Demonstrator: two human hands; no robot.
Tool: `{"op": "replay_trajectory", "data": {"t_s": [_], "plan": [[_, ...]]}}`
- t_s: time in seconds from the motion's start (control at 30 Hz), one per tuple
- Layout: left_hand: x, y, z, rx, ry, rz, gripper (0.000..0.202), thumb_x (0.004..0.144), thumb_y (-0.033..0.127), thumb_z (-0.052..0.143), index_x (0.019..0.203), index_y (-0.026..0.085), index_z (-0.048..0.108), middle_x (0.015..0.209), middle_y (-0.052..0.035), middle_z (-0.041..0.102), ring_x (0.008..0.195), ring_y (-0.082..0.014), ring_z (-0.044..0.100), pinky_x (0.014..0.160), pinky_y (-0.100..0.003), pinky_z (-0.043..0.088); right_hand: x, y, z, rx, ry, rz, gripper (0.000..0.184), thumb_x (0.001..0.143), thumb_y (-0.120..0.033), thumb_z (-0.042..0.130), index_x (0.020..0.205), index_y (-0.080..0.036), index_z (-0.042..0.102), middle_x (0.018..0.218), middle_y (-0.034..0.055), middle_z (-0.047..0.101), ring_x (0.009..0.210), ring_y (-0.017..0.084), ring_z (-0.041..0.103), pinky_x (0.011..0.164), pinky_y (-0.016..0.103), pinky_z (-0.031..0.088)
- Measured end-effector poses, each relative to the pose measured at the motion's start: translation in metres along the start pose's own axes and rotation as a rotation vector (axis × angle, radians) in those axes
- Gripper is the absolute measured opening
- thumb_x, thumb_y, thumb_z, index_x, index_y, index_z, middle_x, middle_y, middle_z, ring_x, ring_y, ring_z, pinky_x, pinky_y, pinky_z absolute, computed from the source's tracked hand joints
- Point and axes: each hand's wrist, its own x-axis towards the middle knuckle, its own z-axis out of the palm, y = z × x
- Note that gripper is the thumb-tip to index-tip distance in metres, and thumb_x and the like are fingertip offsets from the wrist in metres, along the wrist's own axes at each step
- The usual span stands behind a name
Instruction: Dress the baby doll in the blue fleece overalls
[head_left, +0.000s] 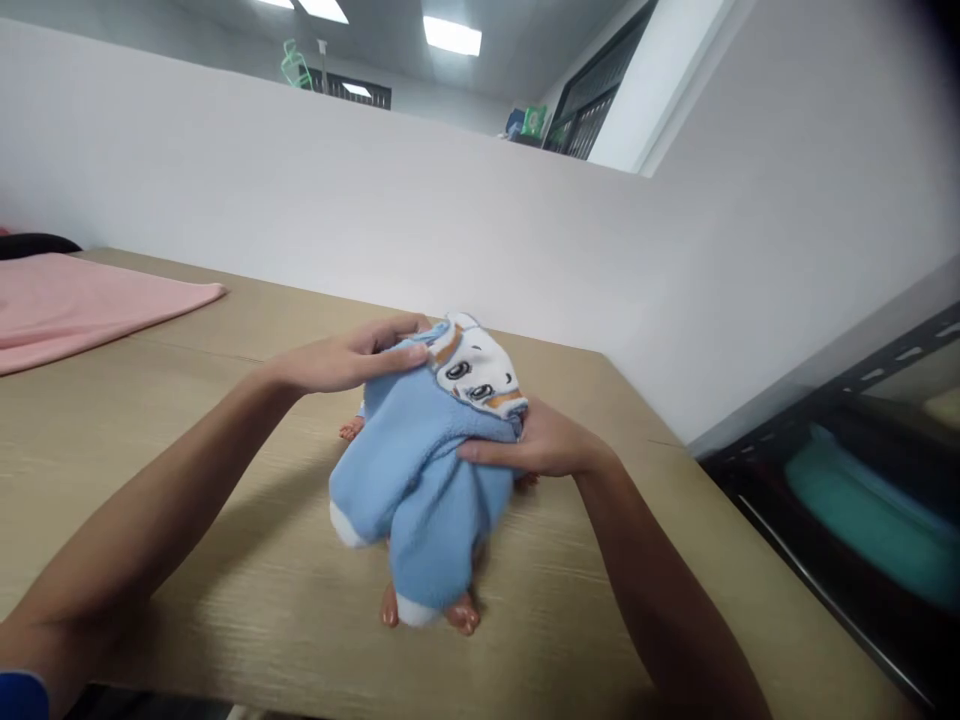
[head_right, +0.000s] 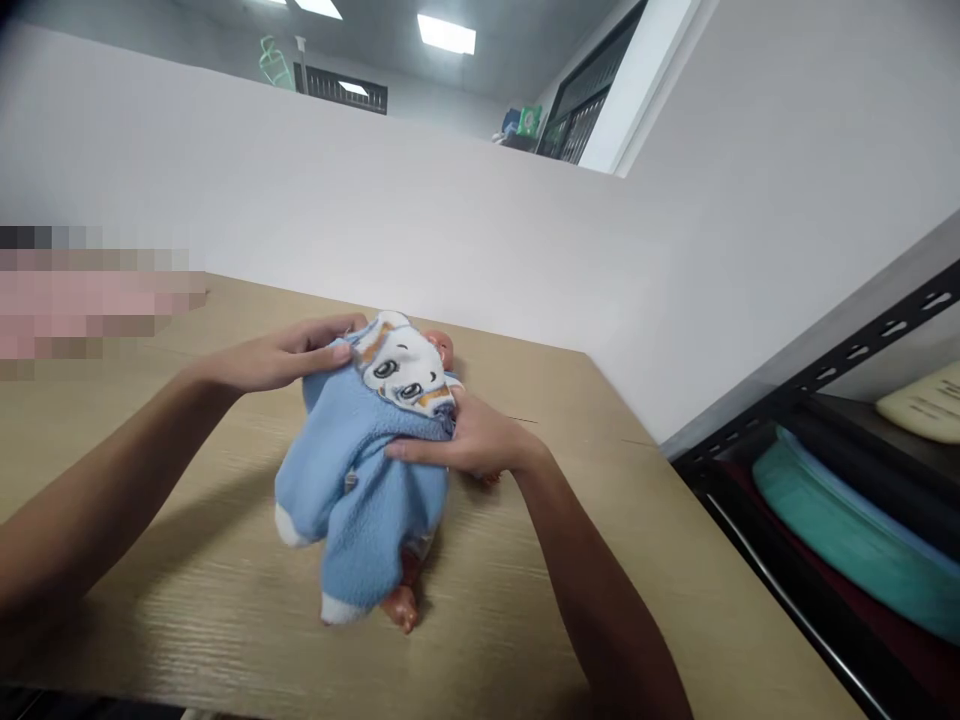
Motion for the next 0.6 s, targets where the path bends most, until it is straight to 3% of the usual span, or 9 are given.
{"op": "replay_trajectory", "data": {"t_s": [0.13, 0.2, 0.4, 0.47, 0.6], "plan": [[-0.008, -0.003, -0.007, 0.013, -0.245, -0.103, 0.042, 0.094, 0.057, 0.091, 0.094, 0.017, 0.081, 0.081, -0.0033, 0.075, 0.069, -0.0183, 0.073, 0.061, -0.023, 0.059, 0.005, 0.012, 0.007, 0.190, 0.219, -0.070, 0.052, 0.097, -0.060, 0.083, 0.131, -0.021, 0.077, 0.138, 0.0083, 0.080, 0.135, 0.035, 0.073, 0.123, 0.055, 0.057], [-0.010, -0.005, -0.007, 0.007, -0.303, -0.106, 0.041, 0.097, 0.056, 0.088, 0.087, 0.017, 0.080, 0.073, -0.0023, 0.072, 0.063, -0.0174, 0.071, 0.059, -0.024, 0.059, 0.006, 0.017, 0.007, 0.222, 0.215, -0.013, 0.057, 0.098, -0.062, 0.082, 0.136, -0.021, 0.076, 0.141, 0.0097, 0.079, 0.138, 0.037, 0.071, 0.127, 0.059, 0.053], [-0.007, -0.011, -0.002, -0.015, -0.170, -0.031, 0.045, 0.104, 0.060, 0.080, 0.120, 0.019, 0.078, 0.100, -0.0070, 0.082, 0.083, -0.0203, 0.078, 0.073, -0.026, 0.066, 0.002, 0.007, 0.003, 0.016, -0.157, 0.015, 0.097, 0.074, -0.065, 0.104, 0.156, -0.026, 0.070, 0.164, 0.0109, 0.067, 0.160, 0.042, 0.055, 0.138, 0.054, 0.039], [-0.005, -0.012, 0.001, -0.026, -0.209, -0.033, 0.045, 0.102, 0.060, 0.082, 0.120, 0.018, 0.079, 0.103, -0.0088, 0.083, 0.093, -0.0236, 0.081, 0.081, -0.028, 0.068, 0.002, 0.003, 0.005, -0.034, -0.199, 0.027, 0.095, 0.072, -0.064, 0.105, 0.154, -0.028, 0.072, 0.163, 0.0090, 0.068, 0.160, 0.041, 0.055, 0.139, 0.053, 0.039], [-0.001, -0.010, 0.010, -0.142, -0.421, -0.075, 0.060, 0.086, 0.057, 0.098, 0.128, 0.018, 0.081, 0.112, -0.0122, 0.087, 0.112, -0.0335, 0.083, 0.094, -0.036, 0.070, 0.006, 0.005, 0.010, 0.090, -0.125, 0.005, 0.076, 0.088, -0.061, 0.095, 0.153, -0.028, 0.072, 0.153, 0.0074, 0.076, 0.150, 0.035, 0.065, 0.135, 0.052, 0.047]]}}
